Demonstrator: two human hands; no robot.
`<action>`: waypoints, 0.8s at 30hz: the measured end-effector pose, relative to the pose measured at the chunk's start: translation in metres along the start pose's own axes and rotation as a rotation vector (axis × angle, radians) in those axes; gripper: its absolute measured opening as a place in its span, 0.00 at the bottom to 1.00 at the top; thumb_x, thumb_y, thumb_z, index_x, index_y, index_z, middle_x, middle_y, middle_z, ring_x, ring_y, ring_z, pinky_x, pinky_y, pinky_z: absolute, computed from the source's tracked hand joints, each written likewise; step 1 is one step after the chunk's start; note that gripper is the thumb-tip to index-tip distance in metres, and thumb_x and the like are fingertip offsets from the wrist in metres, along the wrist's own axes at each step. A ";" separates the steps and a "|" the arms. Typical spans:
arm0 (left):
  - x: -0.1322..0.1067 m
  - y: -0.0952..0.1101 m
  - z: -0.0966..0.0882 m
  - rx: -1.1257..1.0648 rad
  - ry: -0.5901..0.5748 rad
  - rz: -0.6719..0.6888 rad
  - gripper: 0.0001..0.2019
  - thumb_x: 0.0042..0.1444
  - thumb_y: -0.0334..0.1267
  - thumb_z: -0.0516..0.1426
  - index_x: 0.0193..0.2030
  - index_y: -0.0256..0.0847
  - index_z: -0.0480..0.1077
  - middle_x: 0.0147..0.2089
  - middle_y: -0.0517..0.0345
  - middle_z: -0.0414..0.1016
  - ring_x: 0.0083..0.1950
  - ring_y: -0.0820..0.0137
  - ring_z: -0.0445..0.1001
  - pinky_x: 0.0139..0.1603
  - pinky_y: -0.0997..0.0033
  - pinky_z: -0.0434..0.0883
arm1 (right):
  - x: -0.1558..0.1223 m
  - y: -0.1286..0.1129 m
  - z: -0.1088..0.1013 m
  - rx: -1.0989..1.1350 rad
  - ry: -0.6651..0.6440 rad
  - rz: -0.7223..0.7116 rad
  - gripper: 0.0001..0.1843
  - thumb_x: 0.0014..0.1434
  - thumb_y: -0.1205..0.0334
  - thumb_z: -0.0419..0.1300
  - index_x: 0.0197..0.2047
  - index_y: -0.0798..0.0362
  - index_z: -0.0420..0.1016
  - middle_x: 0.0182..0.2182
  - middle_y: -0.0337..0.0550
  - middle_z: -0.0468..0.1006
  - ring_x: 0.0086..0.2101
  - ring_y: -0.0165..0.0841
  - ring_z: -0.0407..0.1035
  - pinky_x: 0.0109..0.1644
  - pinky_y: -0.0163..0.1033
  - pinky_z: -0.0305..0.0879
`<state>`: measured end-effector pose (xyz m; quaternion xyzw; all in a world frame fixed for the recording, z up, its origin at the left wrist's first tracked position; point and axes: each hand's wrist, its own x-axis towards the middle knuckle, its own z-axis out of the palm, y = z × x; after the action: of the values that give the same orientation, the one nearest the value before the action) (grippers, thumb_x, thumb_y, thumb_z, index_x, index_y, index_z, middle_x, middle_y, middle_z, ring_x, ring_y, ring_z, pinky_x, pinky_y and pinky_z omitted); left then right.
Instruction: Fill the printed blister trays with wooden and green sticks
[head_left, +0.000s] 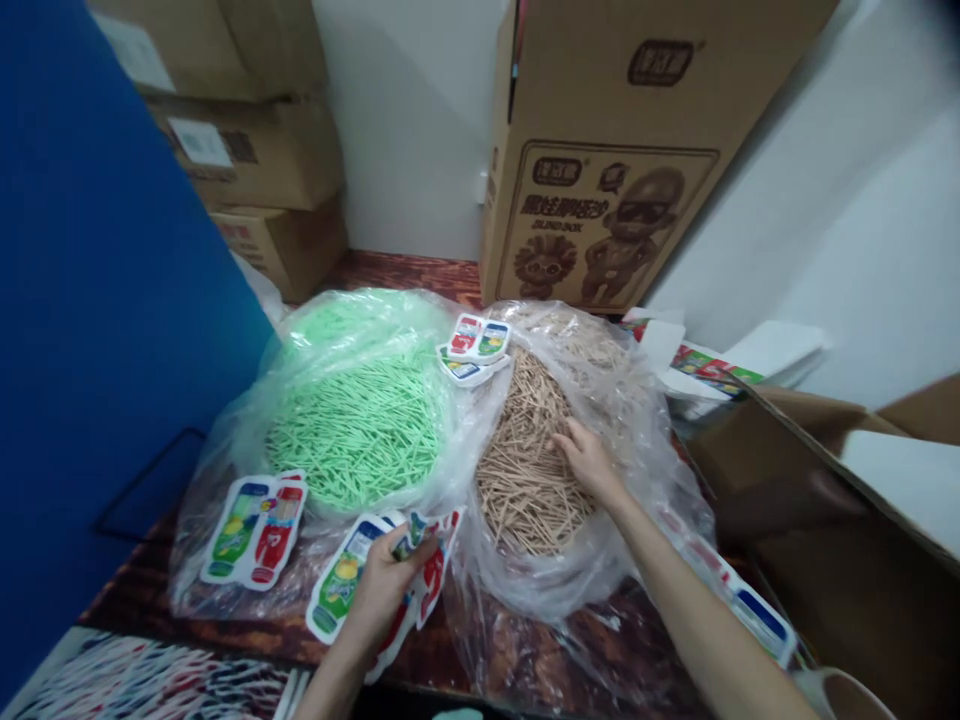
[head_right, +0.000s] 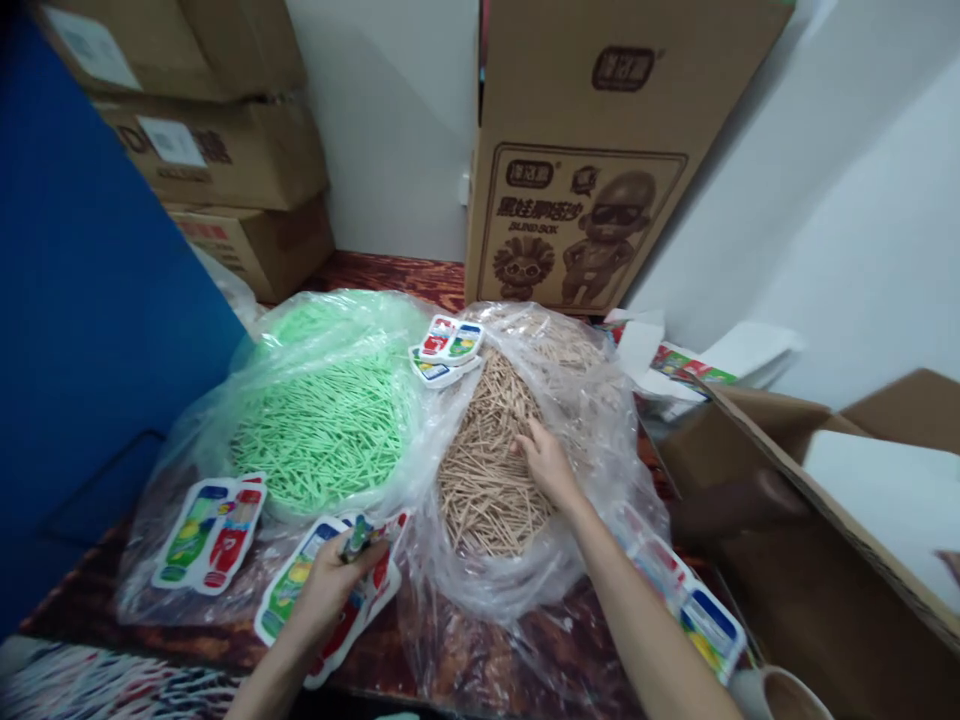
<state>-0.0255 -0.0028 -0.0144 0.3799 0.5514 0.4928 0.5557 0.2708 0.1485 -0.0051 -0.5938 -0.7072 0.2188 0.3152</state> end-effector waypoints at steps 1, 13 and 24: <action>0.000 0.001 0.001 -0.006 -0.004 0.006 0.11 0.45 0.42 0.65 0.24 0.38 0.71 0.23 0.64 0.71 0.28 0.71 0.67 0.32 0.75 0.65 | 0.005 -0.003 0.000 0.069 -0.002 0.002 0.08 0.56 0.58 0.51 0.27 0.50 0.61 0.22 0.39 0.73 0.27 0.35 0.66 0.34 0.39 0.61; -0.003 0.007 -0.002 -0.040 0.032 -0.072 0.10 0.40 0.42 0.66 0.22 0.38 0.72 0.22 0.64 0.71 0.26 0.72 0.66 0.30 0.74 0.65 | 0.007 -0.015 -0.002 0.836 -0.173 0.363 0.18 0.44 0.54 0.67 0.36 0.56 0.72 0.21 0.35 0.71 0.20 0.25 0.63 0.25 0.33 0.61; 0.004 0.008 0.000 -0.030 0.028 -0.091 0.12 0.37 0.43 0.68 0.22 0.38 0.72 0.21 0.63 0.72 0.24 0.72 0.66 0.27 0.74 0.64 | -0.032 -0.047 0.004 1.295 -0.332 0.480 0.17 0.46 0.63 0.68 0.40 0.54 0.70 0.22 0.32 0.69 0.20 0.21 0.59 0.25 0.28 0.57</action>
<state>-0.0268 0.0031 -0.0074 0.3389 0.5685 0.4806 0.5753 0.2382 0.1083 0.0178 -0.3853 -0.3235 0.7462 0.4361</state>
